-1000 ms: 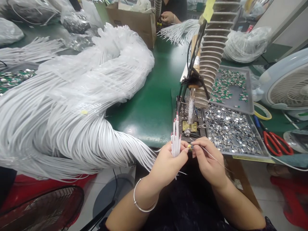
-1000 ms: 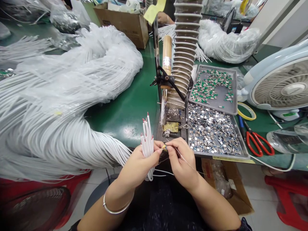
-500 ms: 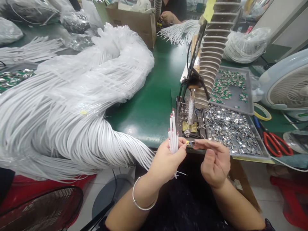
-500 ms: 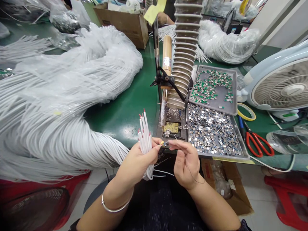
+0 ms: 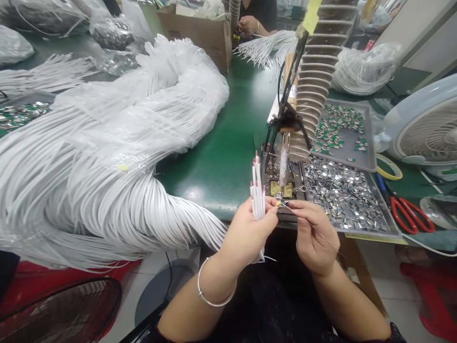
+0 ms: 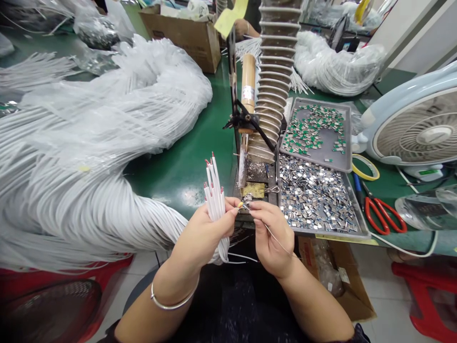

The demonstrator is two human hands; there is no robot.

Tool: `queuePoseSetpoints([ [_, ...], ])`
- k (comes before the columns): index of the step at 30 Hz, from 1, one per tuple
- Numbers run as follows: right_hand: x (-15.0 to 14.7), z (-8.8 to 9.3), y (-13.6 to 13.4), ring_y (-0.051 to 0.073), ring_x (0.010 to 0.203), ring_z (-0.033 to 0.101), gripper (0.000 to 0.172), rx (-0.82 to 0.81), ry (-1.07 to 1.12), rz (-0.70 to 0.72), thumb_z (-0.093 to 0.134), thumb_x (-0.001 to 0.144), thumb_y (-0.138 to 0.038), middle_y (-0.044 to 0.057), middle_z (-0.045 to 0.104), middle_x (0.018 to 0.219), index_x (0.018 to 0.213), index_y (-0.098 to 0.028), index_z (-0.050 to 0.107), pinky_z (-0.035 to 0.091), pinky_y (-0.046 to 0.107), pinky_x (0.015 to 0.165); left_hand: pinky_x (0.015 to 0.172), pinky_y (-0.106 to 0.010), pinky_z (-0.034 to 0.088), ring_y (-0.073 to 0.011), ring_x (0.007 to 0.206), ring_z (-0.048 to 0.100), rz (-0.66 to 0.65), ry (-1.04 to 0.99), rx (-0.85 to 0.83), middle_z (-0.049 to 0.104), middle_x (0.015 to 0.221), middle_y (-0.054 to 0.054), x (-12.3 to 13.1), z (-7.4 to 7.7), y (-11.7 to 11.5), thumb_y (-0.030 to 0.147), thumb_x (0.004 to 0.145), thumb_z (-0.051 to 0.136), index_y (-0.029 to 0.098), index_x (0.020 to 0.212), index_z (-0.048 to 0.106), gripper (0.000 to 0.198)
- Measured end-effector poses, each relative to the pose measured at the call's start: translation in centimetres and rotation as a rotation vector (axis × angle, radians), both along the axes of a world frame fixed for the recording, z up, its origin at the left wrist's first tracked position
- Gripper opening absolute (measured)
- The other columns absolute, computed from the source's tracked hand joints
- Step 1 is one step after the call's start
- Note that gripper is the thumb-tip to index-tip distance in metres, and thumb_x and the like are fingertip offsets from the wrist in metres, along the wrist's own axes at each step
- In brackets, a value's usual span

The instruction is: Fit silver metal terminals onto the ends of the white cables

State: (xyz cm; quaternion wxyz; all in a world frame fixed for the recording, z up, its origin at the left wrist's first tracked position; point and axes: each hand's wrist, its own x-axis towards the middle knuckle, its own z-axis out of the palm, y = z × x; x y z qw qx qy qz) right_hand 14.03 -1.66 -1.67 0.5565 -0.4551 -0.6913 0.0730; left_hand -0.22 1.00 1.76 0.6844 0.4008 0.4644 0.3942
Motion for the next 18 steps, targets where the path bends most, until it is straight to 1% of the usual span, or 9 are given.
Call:
queuePoseSetpoints([
  [3,-0.05,0.19,0.29,0.02,0.092,0.064,0.026,0.008,-0.009,-0.012,0.05,0.082,-0.005,0.007,0.067,0.097,0.099,-0.022,0.06,0.055,0.039,0.077,0.047,-0.02,0.027,-0.0034,0.048,0.034,0.002,-0.007,0.001,0.048,0.068,0.003,0.06,0.22,0.21,0.02,0.076,0.055,0.015,0.076,0.053,0.006],
  [8,-0.2,0.44,0.71,0.018,0.091,0.063,0.028,0.037,-0.009,-0.017,0.05,0.081,-0.003,0.006,0.066,0.097,0.1,-0.022,0.06,0.054,0.037,0.079,0.047,-0.019,0.027,-0.0024,0.049,0.034,0.01,-0.002,0.027,0.051,0.072,0.002,0.05,0.32,0.33,0.021,0.077,0.055,0.014,0.074,0.054,0.008],
  [14,-0.42,0.69,0.87,0.019,0.09,0.064,0.026,0.049,-0.024,-0.033,0.05,0.082,-0.005,0.006,0.067,0.096,0.099,-0.022,0.06,0.055,0.039,0.077,0.046,-0.018,0.026,-0.0036,0.048,0.035,0.007,-0.024,0.018,0.045,0.061,0.005,-0.06,0.25,0.41,0.021,0.078,0.056,0.015,0.081,0.056,0.007],
  [18,-0.5,0.81,0.89,0.02,0.09,0.064,0.026,0.054,-0.034,-0.046,0.05,0.082,-0.006,0.007,0.067,0.096,0.099,-0.022,0.06,0.055,0.041,0.077,0.046,-0.019,0.026,-0.0043,0.047,0.035,0.009,-0.038,0.016,0.044,0.061,0.005,-0.2,0.43,0.41,0.023,0.078,0.057,0.015,0.083,0.056,0.009],
])
